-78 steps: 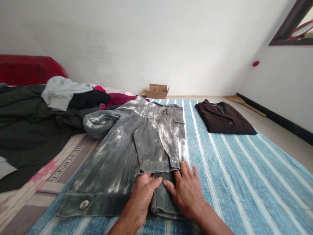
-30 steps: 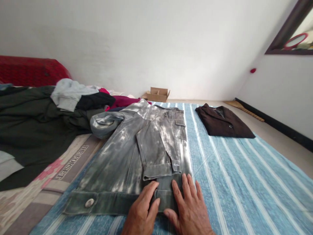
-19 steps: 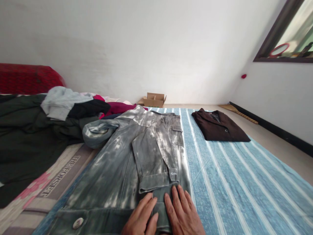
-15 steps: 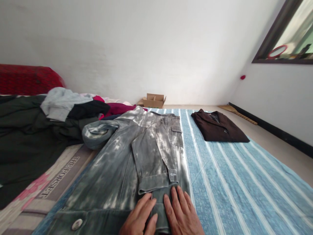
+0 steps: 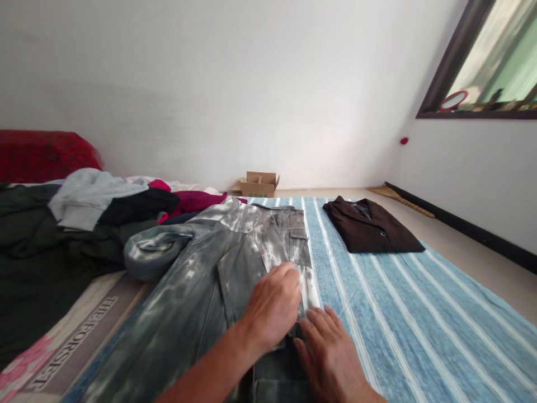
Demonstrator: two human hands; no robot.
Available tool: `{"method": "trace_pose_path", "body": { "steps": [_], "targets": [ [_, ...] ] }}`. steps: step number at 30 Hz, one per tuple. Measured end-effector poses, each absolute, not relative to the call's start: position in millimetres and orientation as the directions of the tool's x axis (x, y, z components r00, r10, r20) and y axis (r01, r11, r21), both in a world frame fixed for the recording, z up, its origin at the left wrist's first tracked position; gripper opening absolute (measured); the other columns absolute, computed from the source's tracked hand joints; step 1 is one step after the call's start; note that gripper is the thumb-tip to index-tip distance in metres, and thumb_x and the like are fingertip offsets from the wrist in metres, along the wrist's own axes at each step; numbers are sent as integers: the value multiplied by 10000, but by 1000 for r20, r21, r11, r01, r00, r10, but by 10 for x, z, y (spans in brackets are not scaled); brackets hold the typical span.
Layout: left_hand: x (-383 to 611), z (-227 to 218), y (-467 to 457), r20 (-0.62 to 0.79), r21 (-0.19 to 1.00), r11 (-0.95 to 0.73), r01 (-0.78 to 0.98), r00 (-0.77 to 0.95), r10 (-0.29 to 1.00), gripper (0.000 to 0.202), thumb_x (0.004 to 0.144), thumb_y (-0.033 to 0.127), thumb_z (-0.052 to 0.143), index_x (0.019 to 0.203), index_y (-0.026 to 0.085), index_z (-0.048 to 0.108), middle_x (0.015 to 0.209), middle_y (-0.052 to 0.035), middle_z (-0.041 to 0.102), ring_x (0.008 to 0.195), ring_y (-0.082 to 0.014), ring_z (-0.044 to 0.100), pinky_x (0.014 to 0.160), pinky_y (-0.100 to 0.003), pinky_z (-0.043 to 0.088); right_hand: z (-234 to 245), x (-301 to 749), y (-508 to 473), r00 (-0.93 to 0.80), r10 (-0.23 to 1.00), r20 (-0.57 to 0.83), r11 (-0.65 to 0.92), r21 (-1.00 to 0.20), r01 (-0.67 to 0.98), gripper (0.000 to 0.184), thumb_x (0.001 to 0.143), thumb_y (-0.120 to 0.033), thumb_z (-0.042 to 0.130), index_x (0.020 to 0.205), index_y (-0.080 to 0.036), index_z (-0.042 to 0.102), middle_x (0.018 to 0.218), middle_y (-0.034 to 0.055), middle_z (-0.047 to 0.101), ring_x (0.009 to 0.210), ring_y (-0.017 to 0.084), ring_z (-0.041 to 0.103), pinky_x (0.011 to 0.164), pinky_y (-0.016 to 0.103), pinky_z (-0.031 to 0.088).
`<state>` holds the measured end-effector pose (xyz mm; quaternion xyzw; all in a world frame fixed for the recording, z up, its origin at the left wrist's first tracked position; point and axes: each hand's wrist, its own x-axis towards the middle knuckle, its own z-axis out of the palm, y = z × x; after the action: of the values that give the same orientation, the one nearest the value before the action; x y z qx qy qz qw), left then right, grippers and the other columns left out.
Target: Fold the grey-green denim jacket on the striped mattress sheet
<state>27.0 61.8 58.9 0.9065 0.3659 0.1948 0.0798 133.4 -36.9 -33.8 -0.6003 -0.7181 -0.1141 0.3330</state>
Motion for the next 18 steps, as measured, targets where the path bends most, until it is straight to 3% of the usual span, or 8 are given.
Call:
{"method": "trace_pose_path", "body": {
  "steps": [2, 4, 7, 9, 12, 18],
  "targets": [
    [671, 549, 1007, 148, 202, -726, 657, 712, 686, 244, 870, 149, 372, 907, 158, 613, 985, -88, 628, 949, -195, 598, 872, -317, 478, -438, 1267, -248, -55, 764, 643, 243, -208, 947, 187, 848, -262, 488, 968, -188, 612, 1004, 84, 681, 994, 253, 626, 938, 462, 461],
    [1030, 390, 1384, 57, 161, -736, 658, 738, 672, 293, 893, 152, 343, 1054, 133, 587, 1182, -116, 580, 1112, -203, 536, 957, -330, 422, -655, 1175, -152, -47, 701, 712, 239, -172, 956, 241, 842, -338, 505, 971, -168, 616, 1038, 119, 681, 1028, 286, 614, 913, 465, 478],
    [1339, 34, 1818, 3, 154, -702, 696, 710, 704, 450, 910, 275, 374, 1301, 63, 438, 1466, -189, 318, 1360, -287, 266, 1098, -470, 226, -1038, 1110, -75, -45, 589, 807, 257, -134, 957, 343, 844, -445, 487, 989, -165, 622, 1030, 143, 688, 1011, 298, 626, 873, 450, 505],
    [1378, -194, 1986, -59, 162, -653, 739, 668, 742, 587, 912, 385, 357, 1401, 63, 316, 1518, -187, 198, 1401, -301, 150, 1109, -532, 133, -1234, 1125, -60, -78, 572, 816, 283, -108, 953, 404, 837, -495, 474, 1033, -173, 618, 1034, 142, 690, 988, 298, 638, 828, 431, 527],
    [1316, -408, 2080, -78, 174, -631, 756, 649, 757, 677, 916, 493, 252, 1463, 99, 190, 1547, -130, 91, 1422, -256, 48, 1119, -529, 55, -1378, 1145, -51, -69, 566, 821, 269, -105, 957, 457, 817, -539, 469, 1085, -194, 606, 1046, 130, 690, 979, 304, 642, 780, 418, 544],
    [1268, -430, 2050, -64, 174, -561, 809, 578, 814, 746, 909, 566, 133, 1470, 76, 170, 1548, -111, 68, 1423, -245, -8, 1131, -485, 50, -1373, 1030, 2, 36, 474, 880, 226, -161, 961, 523, 798, -628, 430, 1009, -191, 623, 971, 144, 704, 932, 317, 653, 741, 428, 548]
  ]
}}
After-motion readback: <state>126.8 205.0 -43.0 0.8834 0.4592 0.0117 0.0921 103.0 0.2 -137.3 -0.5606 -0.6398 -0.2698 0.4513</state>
